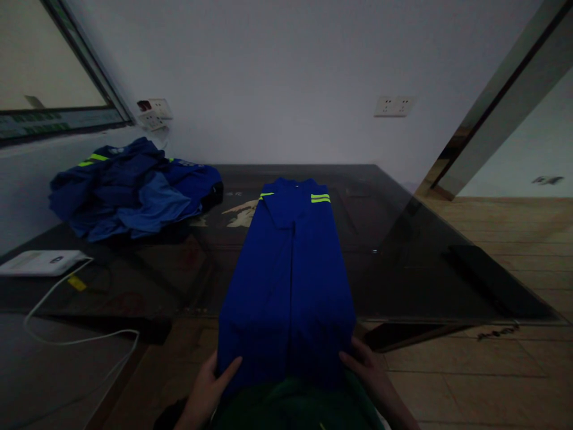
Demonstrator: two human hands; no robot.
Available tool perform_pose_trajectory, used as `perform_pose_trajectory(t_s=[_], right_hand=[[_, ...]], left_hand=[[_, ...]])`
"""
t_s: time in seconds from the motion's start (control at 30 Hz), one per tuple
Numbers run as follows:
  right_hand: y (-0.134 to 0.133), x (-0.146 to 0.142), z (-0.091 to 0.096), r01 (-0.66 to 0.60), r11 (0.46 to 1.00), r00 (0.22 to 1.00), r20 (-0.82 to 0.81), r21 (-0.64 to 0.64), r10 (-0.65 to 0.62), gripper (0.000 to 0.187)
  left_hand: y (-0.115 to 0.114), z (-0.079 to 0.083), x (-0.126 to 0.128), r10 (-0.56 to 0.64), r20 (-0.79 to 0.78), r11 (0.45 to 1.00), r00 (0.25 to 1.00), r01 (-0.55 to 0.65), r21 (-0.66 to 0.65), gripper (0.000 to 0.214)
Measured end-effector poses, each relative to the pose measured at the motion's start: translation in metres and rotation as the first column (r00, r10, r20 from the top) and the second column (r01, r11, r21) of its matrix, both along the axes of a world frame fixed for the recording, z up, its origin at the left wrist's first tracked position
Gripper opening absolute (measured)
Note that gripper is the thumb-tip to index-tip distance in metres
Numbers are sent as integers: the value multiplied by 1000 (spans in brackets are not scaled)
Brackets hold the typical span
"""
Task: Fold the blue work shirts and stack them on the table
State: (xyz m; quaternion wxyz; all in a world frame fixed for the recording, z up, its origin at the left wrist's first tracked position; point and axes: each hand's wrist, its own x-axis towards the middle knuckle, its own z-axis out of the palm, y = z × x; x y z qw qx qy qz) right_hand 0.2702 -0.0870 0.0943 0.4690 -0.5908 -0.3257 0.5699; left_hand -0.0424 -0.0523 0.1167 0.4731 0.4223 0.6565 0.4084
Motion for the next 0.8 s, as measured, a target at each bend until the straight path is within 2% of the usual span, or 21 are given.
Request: perform_pose_trajectory(t_s=[0.1,0.2,0.27,0.3,0.37,0.43,0.53,0.63,0.7,0.8], right_hand=[[-16,-8,8,59,998,994,-96,25,-56,53],[-30,-12,20,96,994,986,-145,57,-87,65],[-38,-10,31,108,992,984,-146,65,-97,72],[-41,-8,37,110,992,989,-108,66,-103,69],[-47,0,49,109,990,992,46,86,-114,47],[-50,10,60,91,985,968,218,147,-122,33],[-48,23,79,8,965,925,364,261,-106,36],[-40,25,100,-59,939,896,432,339,-99,32],[-33,20,115,-82,903,893,433,422,-121,27],[-25,18,133,-124,789,884,428,602,-188,18]], left_hand=[[-11,16,3,56,16,997,998,-57,50,74],[-19,34,2,87,71,992,994,-93,84,94],[-23,46,-3,88,63,992,994,-93,85,86],[-24,51,-7,75,38,994,996,-78,83,74],[-24,62,-19,15,8,999,1000,-16,44,54],[-20,71,-34,-75,43,997,996,75,-3,59],[-8,84,-50,-195,9,980,981,195,44,61],[3,100,-49,-270,-198,932,942,307,193,41],[8,115,-39,-273,-306,875,912,368,315,29],[13,140,-23,-191,-395,771,898,387,505,24]])
